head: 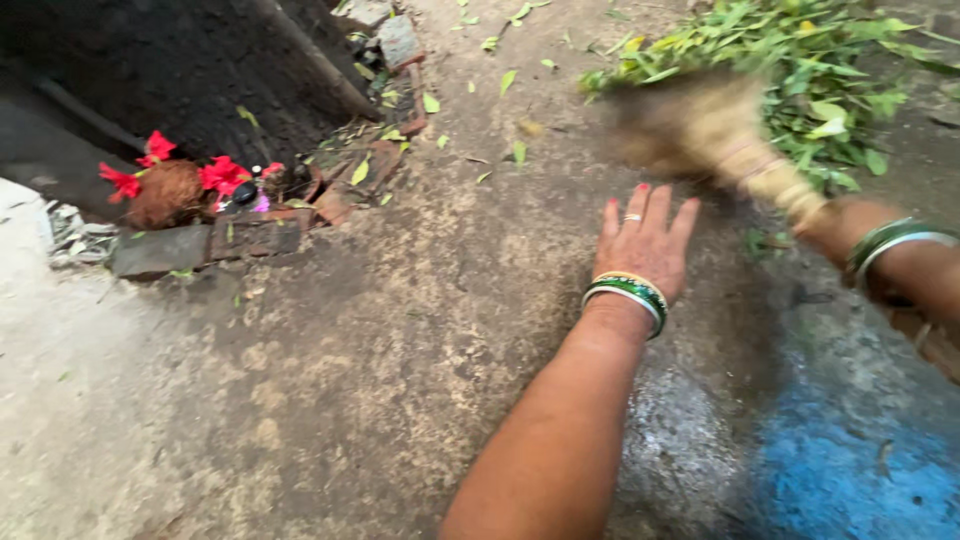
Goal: The person sweeps leaves and debris across a concrete floor using a small broom, gathering them into a pile.
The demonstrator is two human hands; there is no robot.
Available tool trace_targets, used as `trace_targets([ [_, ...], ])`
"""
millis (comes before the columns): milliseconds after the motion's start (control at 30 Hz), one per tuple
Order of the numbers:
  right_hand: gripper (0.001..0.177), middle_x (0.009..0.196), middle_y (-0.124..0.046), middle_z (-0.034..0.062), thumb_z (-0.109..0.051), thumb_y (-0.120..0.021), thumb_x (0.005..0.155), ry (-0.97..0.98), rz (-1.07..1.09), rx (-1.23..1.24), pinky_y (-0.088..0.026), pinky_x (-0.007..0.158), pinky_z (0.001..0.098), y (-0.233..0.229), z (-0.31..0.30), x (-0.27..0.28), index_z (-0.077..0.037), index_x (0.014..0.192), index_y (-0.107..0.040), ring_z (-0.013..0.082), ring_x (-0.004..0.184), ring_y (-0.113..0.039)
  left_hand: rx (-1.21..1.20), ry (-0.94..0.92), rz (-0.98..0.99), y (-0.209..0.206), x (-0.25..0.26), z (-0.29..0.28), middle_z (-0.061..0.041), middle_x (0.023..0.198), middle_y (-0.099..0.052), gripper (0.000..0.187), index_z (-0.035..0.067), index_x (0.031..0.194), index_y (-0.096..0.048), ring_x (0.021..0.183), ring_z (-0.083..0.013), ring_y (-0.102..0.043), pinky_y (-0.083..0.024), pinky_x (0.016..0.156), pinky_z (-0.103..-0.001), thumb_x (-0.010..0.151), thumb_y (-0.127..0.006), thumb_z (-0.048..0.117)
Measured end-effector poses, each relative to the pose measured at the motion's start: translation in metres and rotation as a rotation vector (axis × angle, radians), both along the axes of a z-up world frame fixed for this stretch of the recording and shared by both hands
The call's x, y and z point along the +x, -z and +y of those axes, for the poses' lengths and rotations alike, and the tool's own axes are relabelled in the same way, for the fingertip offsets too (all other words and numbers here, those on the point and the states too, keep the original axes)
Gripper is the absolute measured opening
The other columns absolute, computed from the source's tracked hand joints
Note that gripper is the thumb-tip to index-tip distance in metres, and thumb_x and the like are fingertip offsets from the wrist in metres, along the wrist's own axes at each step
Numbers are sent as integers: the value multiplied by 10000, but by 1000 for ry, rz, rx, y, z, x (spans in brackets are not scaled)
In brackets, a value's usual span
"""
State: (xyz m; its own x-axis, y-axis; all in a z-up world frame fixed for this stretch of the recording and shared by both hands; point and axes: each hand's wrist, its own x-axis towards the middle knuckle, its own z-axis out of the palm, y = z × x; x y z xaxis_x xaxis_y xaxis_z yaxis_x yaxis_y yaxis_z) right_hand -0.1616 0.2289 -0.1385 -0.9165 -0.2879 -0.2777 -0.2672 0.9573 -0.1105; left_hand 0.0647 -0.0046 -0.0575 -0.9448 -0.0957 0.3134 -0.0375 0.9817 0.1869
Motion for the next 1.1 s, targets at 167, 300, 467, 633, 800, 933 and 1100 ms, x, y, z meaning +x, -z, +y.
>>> trace_targets([
  [167,525,892,-749,212,-497,-654,1008,157,-75,-170,-592,623,480,-71,-42,66,-51,1285,-636,355,689,-746,-18,-77,89,-9,-4,-8,-88,1598,-400,544,254,1502,-455,1535,-293,-327,-219,1250,-579,961,-446,201],
  [300,484,947,-798,83,-411,-774,825,-162,-338,-429,-614,601,433,-75,-95,156,-115,1177,-623,246,679,-738,-8,-104,98,-19,-20,-14,-85,1600,-406,548,259,1515,-446,1538,-282,-334,-208,1264,-579,969,-430,205],
  [467,384,773,-789,135,-393,-637,899,-427,-599,-176,-612,585,418,-14,-129,210,-143,1173,-737,258,599,-742,42,-115,111,-19,-26,-22,-93,1578,-416,545,256,1506,-444,1520,-291,-347,-182,1248,-586,964,-431,202],
  [633,451,842,-767,115,-384,-655,915,-90,-425,-305,-605,544,442,-26,-127,139,-103,1264,-697,285,588,-703,46,-97,60,-10,-8,-36,-104,1556,-427,558,250,1513,-442,1499,-301,-364,-166,1252,-594,957,-440,204],
  [800,440,899,-752,190,-354,-620,981,144,-321,-344,-580,561,459,-66,-136,86,-105,1344,-639,306,585,-695,31,-145,42,-8,15,-68,-121,1541,-430,581,221,1500,-445,1475,-320,-365,-187,1203,-615,920,-457,190],
  [933,450,914,-758,148,-315,-646,962,197,-255,-488,-587,567,444,-89,-159,105,-112,1361,-590,274,596,-714,26,-188,81,-6,20,-85,-124,1518,-448,561,233,1481,-463,1462,-319,-388,-203,1186,-621,926,-455,156],
  [1100,564,906,-774,102,-446,-792,837,-319,-322,-307,-605,692,396,-81,-199,205,-198,1312,-618,248,711,-772,43,-158,58,-23,3,-98,-127,1506,-444,582,230,1481,-452,1440,-331,-390,-202,1185,-618,901,-492,203],
])
